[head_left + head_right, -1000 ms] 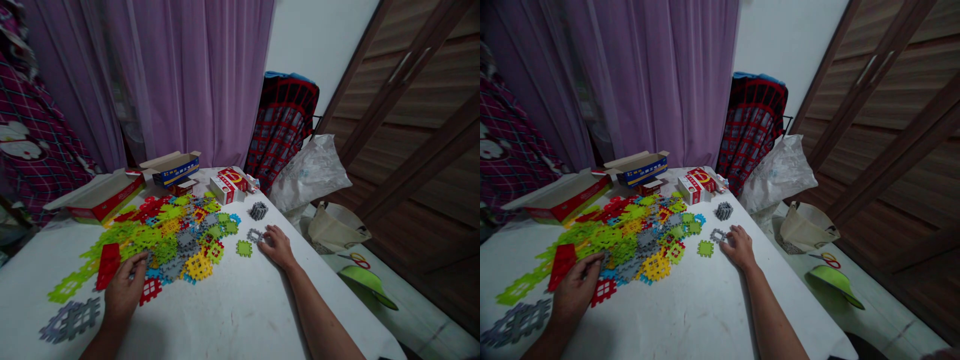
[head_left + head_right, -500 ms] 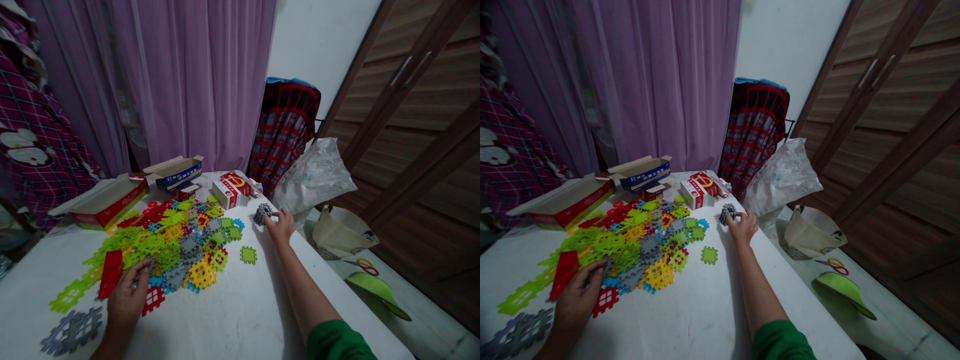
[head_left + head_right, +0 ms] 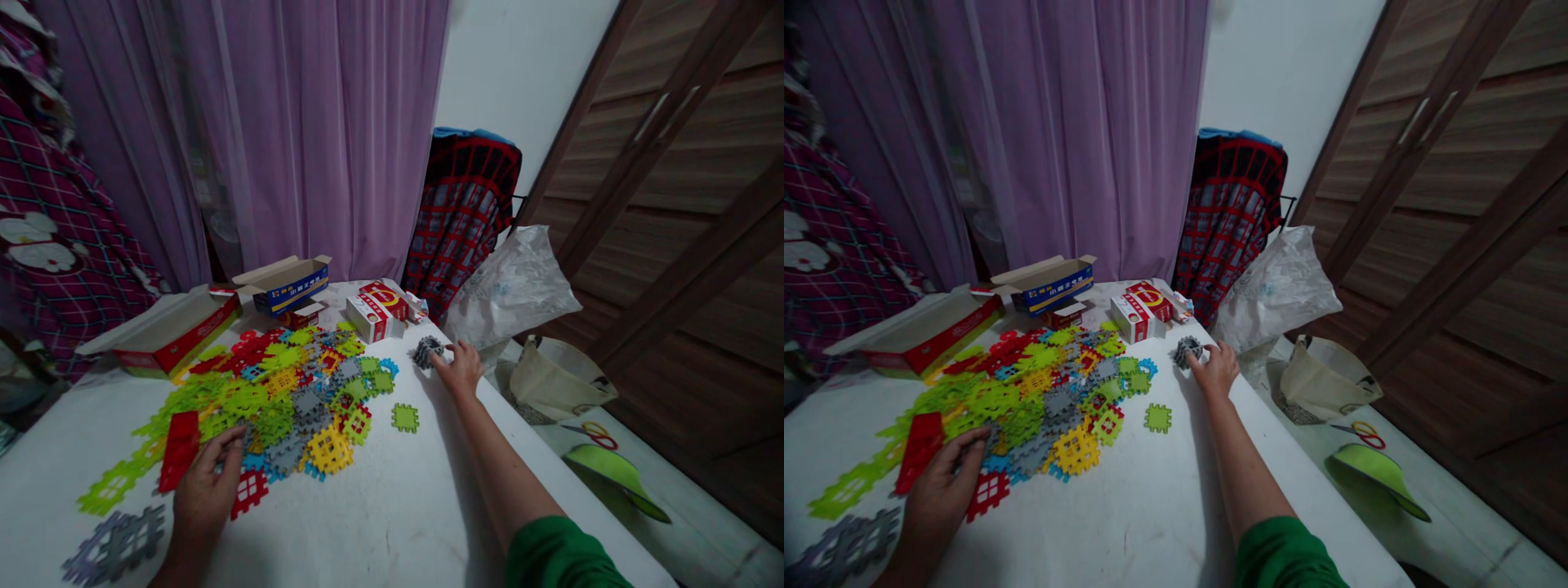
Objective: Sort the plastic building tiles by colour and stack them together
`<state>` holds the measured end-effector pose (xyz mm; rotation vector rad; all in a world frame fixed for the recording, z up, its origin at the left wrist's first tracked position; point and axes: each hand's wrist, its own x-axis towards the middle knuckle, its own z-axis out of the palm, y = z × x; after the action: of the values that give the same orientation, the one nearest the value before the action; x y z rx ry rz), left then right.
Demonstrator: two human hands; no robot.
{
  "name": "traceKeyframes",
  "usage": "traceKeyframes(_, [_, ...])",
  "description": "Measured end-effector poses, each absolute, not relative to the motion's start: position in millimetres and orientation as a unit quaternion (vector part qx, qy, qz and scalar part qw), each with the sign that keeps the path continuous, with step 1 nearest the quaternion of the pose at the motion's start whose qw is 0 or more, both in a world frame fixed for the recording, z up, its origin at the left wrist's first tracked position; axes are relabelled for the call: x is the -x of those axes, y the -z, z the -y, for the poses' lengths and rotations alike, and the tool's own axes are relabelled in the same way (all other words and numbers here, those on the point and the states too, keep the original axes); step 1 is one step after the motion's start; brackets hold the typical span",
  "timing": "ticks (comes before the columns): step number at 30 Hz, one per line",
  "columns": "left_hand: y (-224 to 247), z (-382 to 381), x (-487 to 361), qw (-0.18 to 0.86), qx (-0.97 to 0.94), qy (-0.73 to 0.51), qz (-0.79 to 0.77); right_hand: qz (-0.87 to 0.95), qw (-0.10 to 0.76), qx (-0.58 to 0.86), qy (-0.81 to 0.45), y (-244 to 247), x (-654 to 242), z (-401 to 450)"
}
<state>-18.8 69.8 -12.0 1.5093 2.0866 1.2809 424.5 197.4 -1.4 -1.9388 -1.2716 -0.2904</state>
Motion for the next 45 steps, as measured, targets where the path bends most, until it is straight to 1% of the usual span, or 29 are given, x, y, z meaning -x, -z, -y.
traceKeyframes(7, [12.2, -70.6, 16.3, 0.123, -0.517, -0.456, -0.714, 0.514, 0.43, 0.733, 0.113, 15.1, -412.5, -166.3])
traceKeyframes(10, [13.1, -70.8, 15.8, 0.118, -0.523, -0.468, -0.702, 0.563, 0.45, 0.684, 0.114, 23.1, -391.6, -150.0])
traceKeyframes(12, [13.8, -70.6, 15.6, 0.118, -0.527, -0.479, -0.692, 0.608, 0.445, 0.65, 0.099, 22.8, -374.1, -145.2])
traceKeyframes(14, [14.9, -70.3, 15.7, 0.116, -0.528, -0.489, -0.684, 0.652, 0.422, 0.626, 0.067, 16.4, -355.2, -146.5])
traceKeyframes(16, [16.5, -70.3, 16.0, 0.113, -0.529, -0.498, -0.678, 0.686, 0.377, 0.621, 0.022, 5.5, -335.7, -153.5])
traceKeyframes(19, [20.3, -70.8, 16.6, 0.107, -0.53, -0.507, -0.671, 0.697, 0.285, 0.656, -0.055, -12.1, -306.2, -172.0])
traceKeyframes(21, [23.4, -71.1, 17.1, 0.104, -0.533, -0.509, -0.668, 0.682, 0.248, 0.683, -0.087, -20.8, -287.4, -188.9])
traceKeyframes(29, [34.5, -70.4, 22.4, 0.084, -0.567, -0.512, -0.64, 0.613, 0.227, 0.749, -0.111, -28.3, -232.1, -264.8])
traceKeyframes(34, [34.0, -70.6, 22.4, 0.088, -0.578, -0.498, -0.64, 0.597, 0.23, 0.76, -0.118, -22.8, -220.8, -289.3])
traceKeyframes(38, [29.3, -70.2, 17.5, 0.08, -0.566, -0.515, -0.638, 0.595, 0.265, 0.75, -0.115, -22.5, -227.5, -288.6])
traceKeyframes(42, [26.1, -70.1, 14.6, 0.087, -0.555, -0.527, -0.638, 0.634, 0.309, 0.702, -0.095, -27.2, -250.0, -258.1])
traceKeyframes(45, [23.0, -70.3, 14.2, 0.103, -0.549, -0.519, -0.647, 0.673, 0.324, 0.661, -0.072, -23.5, -274.3, -220.6])
